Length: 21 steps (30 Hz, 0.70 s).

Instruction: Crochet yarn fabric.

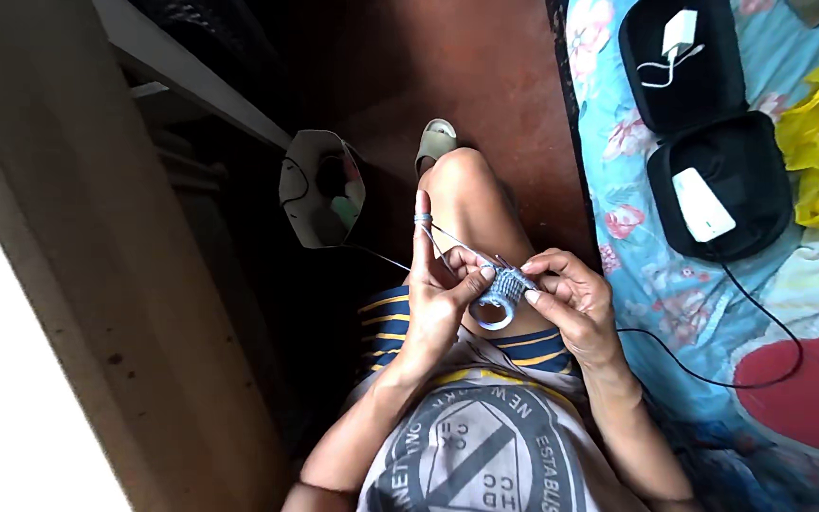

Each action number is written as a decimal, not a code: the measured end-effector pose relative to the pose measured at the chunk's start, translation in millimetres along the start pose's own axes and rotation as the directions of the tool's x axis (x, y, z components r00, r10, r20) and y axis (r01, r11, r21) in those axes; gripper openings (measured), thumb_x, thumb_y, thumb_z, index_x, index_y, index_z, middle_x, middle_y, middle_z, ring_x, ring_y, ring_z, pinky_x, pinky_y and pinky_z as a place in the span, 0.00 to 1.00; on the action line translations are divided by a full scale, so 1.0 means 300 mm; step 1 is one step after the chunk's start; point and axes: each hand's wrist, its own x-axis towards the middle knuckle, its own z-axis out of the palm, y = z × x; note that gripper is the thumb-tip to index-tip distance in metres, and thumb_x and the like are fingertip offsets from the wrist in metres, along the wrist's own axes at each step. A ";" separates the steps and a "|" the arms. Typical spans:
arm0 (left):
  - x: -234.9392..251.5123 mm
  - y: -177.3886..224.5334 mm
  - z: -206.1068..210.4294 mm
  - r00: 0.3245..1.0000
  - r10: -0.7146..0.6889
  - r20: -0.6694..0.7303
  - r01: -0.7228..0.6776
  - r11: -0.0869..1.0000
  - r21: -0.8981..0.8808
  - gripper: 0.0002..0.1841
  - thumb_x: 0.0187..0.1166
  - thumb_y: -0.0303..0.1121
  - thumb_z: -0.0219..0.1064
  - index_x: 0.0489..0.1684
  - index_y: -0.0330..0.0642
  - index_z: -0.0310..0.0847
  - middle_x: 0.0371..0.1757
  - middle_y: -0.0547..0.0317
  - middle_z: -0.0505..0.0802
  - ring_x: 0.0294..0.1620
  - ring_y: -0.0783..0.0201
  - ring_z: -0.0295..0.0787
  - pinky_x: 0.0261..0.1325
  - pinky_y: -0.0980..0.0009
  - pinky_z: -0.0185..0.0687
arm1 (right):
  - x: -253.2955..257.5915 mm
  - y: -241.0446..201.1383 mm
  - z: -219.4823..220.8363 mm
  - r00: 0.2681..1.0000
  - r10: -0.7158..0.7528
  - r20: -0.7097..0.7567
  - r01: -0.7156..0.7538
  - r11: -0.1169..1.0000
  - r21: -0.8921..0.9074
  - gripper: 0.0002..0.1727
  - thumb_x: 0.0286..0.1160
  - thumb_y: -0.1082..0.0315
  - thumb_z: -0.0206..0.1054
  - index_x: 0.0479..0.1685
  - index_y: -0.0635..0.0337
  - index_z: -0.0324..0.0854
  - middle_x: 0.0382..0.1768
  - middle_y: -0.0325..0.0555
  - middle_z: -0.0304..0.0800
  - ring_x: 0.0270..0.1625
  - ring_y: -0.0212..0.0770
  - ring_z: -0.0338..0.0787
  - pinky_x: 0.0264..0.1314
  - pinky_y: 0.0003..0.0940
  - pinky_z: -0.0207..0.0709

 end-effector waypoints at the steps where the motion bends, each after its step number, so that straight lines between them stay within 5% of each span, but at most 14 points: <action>1: 0.001 0.000 -0.001 1.000 -0.010 -0.010 0.010 1.000 -0.009 0.59 0.69 0.10 0.64 0.96 0.63 0.26 0.34 0.58 0.89 0.30 0.68 0.90 0.40 0.74 0.89 | -0.002 0.003 -0.003 1.000 -0.029 -0.005 0.029 0.999 -0.044 0.16 0.65 0.79 0.64 0.52 0.60 0.87 0.50 0.36 0.87 0.35 0.22 0.85 0.36 0.16 0.83; 9: 0.005 -0.003 -0.014 0.998 -0.060 -0.028 0.060 0.998 -0.014 0.55 0.72 0.11 0.62 0.97 0.59 0.29 0.34 0.58 0.88 0.30 0.70 0.88 0.41 0.75 0.88 | -0.009 0.026 -0.024 0.956 -0.291 0.020 0.271 0.859 -0.434 0.09 0.74 0.76 0.63 0.45 0.66 0.88 0.43 0.42 0.88 0.42 0.21 0.85 0.44 0.12 0.81; 17: 0.008 -0.006 -0.011 0.999 -0.040 -0.027 0.040 0.999 -0.008 0.54 0.72 0.11 0.62 0.97 0.55 0.31 0.33 0.58 0.87 0.29 0.71 0.87 0.39 0.76 0.86 | 0.003 0.026 -0.031 0.912 -0.406 0.056 0.345 0.685 -0.642 0.11 0.76 0.75 0.62 0.43 0.65 0.92 0.37 0.48 0.88 0.30 0.25 0.79 0.31 0.15 0.70; 21: 0.010 -0.007 -0.009 0.999 -0.044 -0.028 0.044 0.999 0.008 0.53 0.72 0.11 0.62 0.97 0.56 0.32 0.34 0.57 0.87 0.29 0.70 0.86 0.39 0.75 0.86 | 0.004 0.025 -0.033 0.898 -0.434 0.068 0.363 0.647 -0.670 0.11 0.75 0.75 0.63 0.43 0.64 0.93 0.37 0.49 0.88 0.30 0.28 0.81 0.31 0.17 0.73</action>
